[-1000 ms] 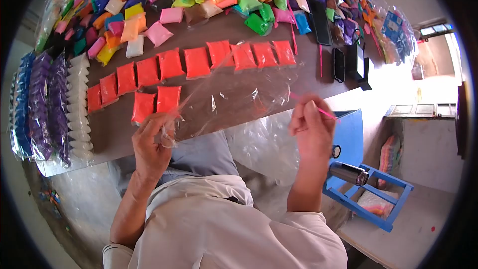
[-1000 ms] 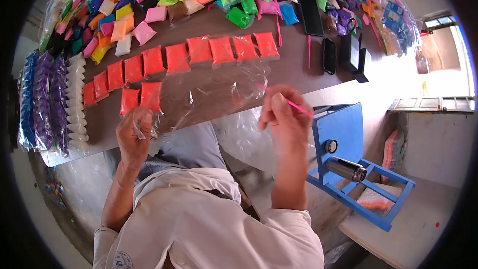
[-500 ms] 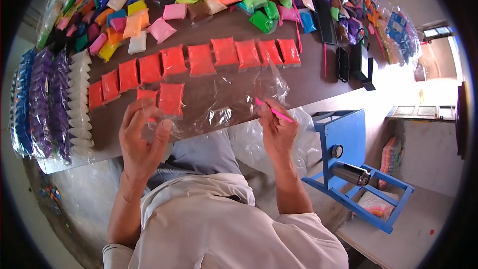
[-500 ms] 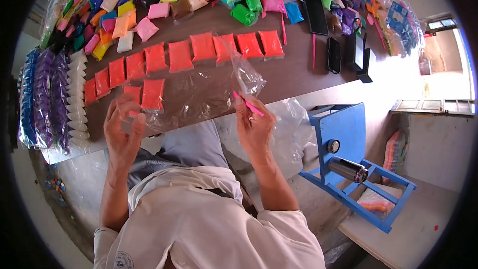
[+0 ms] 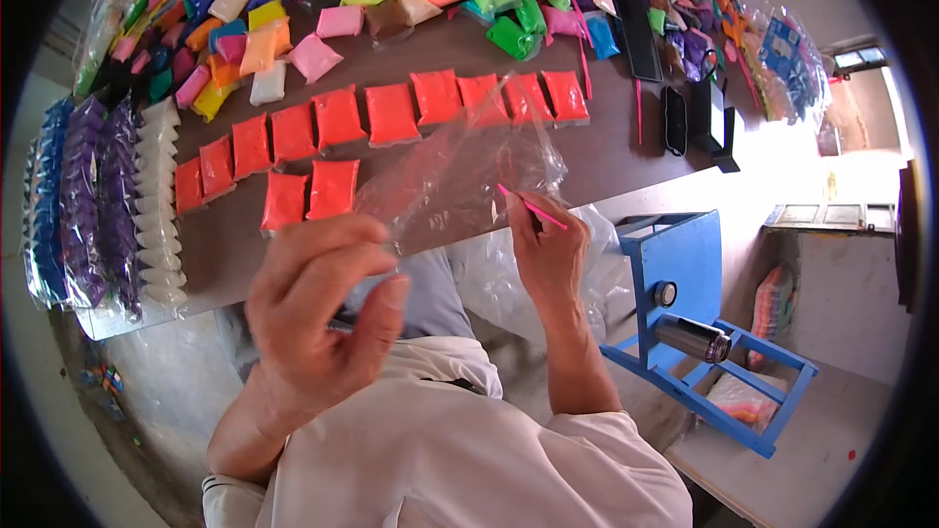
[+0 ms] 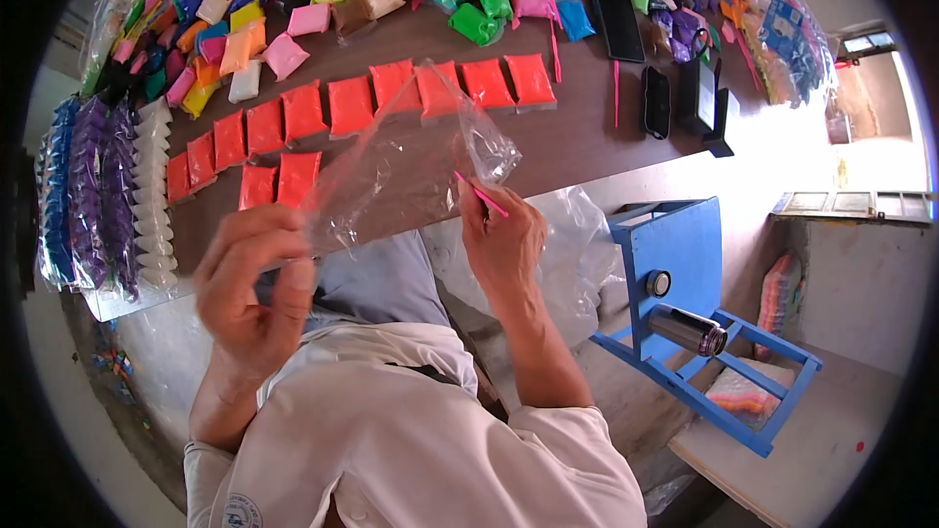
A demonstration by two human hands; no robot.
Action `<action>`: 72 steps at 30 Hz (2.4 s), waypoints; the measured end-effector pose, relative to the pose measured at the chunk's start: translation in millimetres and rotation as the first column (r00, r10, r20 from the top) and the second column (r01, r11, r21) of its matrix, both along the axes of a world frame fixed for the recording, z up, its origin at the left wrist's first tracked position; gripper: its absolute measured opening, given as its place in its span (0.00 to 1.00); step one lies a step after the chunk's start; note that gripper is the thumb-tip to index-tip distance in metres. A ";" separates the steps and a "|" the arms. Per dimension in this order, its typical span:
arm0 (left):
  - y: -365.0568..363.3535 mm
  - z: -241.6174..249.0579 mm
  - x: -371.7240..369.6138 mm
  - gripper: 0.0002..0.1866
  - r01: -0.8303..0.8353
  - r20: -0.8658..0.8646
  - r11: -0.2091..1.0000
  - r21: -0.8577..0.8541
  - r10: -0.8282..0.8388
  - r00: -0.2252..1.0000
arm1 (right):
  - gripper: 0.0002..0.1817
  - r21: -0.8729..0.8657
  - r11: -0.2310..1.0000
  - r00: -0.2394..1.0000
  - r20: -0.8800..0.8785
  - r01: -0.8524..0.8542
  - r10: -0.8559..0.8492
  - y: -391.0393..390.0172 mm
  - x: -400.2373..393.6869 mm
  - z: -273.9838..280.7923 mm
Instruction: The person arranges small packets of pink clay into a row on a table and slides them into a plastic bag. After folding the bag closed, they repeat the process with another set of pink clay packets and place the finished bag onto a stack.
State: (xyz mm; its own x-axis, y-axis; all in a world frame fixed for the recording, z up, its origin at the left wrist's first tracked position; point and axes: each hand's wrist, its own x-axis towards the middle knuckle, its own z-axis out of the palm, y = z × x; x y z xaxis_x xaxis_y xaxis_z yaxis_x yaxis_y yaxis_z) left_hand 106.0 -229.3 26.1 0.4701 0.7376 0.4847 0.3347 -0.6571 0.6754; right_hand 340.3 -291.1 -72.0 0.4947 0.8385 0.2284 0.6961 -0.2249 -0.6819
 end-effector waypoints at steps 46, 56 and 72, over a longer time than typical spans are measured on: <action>4.3 -115.2 80.7 0.12 0.195 -0.216 0.978 -0.080 -0.208 0.954 | 0.23 -0.007 0.978 0.900 0.390 -0.208 0.194 -9.9 16.8 -8.3; 1.5 -115.2 79.1 0.06 0.214 -0.188 0.974 -0.070 -0.224 0.956 | 0.13 0.034 0.966 0.897 0.382 -0.255 0.223 -7.6 24.0 -3.8; 0.7 -113.3 75.1 0.07 0.229 -0.212 0.967 -0.112 -0.248 0.945 | 0.19 0.030 0.966 0.872 0.438 -0.255 0.217 -6.8 14.5 -26.0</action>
